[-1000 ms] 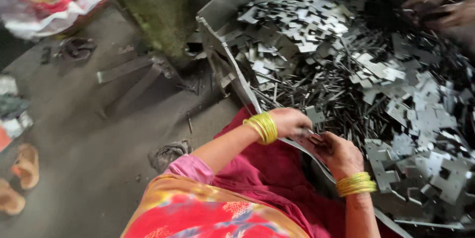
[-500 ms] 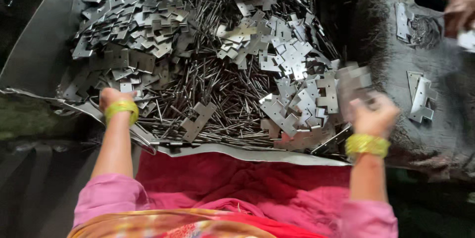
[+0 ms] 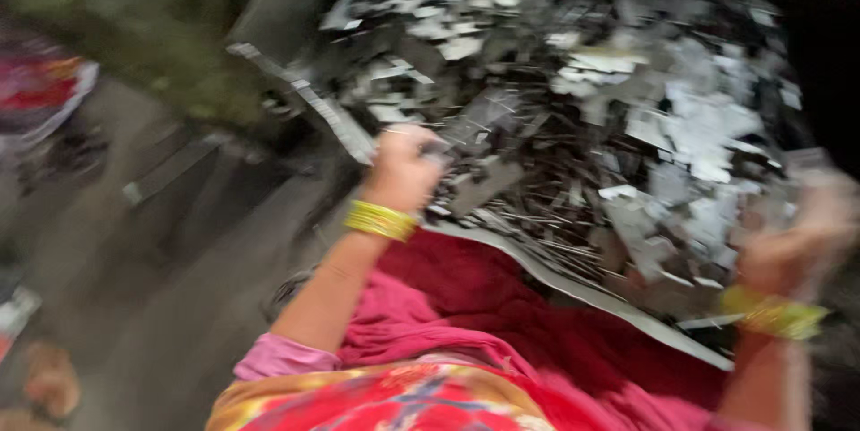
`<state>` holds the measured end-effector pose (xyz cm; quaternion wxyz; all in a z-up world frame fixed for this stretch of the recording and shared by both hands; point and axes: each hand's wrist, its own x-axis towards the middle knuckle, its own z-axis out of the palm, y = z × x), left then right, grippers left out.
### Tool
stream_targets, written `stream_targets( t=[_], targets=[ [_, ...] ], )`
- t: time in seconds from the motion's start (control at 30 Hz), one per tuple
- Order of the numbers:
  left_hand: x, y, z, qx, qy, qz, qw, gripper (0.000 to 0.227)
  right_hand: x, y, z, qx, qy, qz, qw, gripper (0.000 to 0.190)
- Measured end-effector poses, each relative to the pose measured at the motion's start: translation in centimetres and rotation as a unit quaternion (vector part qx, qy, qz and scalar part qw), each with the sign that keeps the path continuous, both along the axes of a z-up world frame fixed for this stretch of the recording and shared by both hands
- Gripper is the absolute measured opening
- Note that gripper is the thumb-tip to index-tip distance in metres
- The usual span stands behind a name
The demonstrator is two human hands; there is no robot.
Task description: The person sits on the floor and sorts small metal brackets and pins from a large bin, picking them up by hand and placing them into separate piles. The task involves repetitive hand movements to separate the mixed components.
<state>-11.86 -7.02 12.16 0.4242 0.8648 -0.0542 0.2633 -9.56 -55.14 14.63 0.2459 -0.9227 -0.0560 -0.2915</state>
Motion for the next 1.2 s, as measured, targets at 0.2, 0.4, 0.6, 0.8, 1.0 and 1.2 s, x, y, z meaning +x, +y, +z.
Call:
stream_targets(
  t=[0.2, 0.4, 0.6, 0.8, 1.0, 1.2],
  targets=[
    [-4.7, -5.0, 4.9, 0.161, -0.007, -0.253, 0.954, 0.017, -5.5, 21.1, -2.3, -0.057, 0.193, 0.377, 0.904, 0.058],
    [-2.8, -0.7, -0.2, 0.121, -0.02, 0.046, 0.991, 0.035, 3.2, 21.7, -5.7, 0.438, 0.476, 0.016, 0.762, 0.03],
    [-2.1, -0.1, -5.4, 0.105, 0.021, 0.127, 0.986, 0.026, 14.6, 27.4, -9.4, 0.03, 0.413, -0.083, 0.906, 0.024],
    [-1.7, 0.1, -5.2, 0.107, 0.015, 0.083, 0.991, 0.033, 13.6, 31.0, -11.7, -0.146, 0.302, -0.089, 0.938, 0.037],
    [-1.6, 0.2, -5.3, 0.108, 0.035, 0.094, 0.989, 0.018, 13.3, 30.4, -11.0, 0.041, 0.264, -0.115, 0.957, 0.032],
    [0.5, -3.9, -4.5, 0.172, 0.187, 0.046, 0.966, 0.018, 10.0, 22.2, -8.5, 0.539, 0.192, 0.042, 0.819, 0.025]
  ],
)
